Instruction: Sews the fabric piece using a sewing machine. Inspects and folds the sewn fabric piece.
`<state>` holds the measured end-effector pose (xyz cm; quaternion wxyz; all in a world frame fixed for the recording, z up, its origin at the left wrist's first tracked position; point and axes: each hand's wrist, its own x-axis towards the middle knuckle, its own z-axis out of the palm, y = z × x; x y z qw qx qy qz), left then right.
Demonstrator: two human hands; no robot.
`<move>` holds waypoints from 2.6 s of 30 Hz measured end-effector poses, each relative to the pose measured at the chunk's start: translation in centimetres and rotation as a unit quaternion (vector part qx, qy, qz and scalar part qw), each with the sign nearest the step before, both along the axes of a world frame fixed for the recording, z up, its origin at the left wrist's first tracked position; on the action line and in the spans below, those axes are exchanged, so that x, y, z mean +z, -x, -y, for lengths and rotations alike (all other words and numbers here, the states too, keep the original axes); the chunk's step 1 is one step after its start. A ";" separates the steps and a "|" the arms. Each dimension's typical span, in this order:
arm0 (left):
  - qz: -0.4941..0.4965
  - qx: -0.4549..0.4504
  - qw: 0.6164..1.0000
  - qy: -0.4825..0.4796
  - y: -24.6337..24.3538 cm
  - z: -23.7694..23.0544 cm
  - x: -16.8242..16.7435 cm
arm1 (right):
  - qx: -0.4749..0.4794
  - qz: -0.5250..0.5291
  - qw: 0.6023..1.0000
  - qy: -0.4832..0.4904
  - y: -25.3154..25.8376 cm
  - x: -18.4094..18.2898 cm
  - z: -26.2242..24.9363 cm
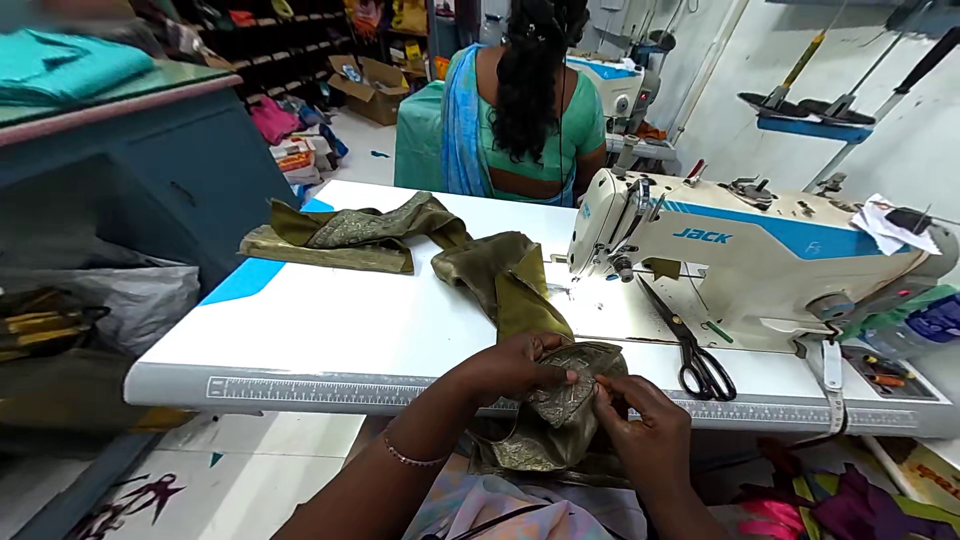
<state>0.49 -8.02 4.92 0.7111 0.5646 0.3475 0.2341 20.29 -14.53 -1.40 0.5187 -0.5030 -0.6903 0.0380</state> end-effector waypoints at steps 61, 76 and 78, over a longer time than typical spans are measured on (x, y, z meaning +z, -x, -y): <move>-0.418 -0.083 0.812 -0.399 3.4 -7.9 1.8 | -0.113 -0.129 0.985 0.006 -6.1 5.9 -2.1; -0.267 0.240 0.586 -0.726 3.2 -6.6 1.9 | 0.047 0.025 0.990 0.130 -10.3 6.3 3.3; -0.260 0.217 0.568 -0.750 1.1 -6.2 3.0 | 0.049 0.014 0.992 0.111 -6.8 7.2 1.4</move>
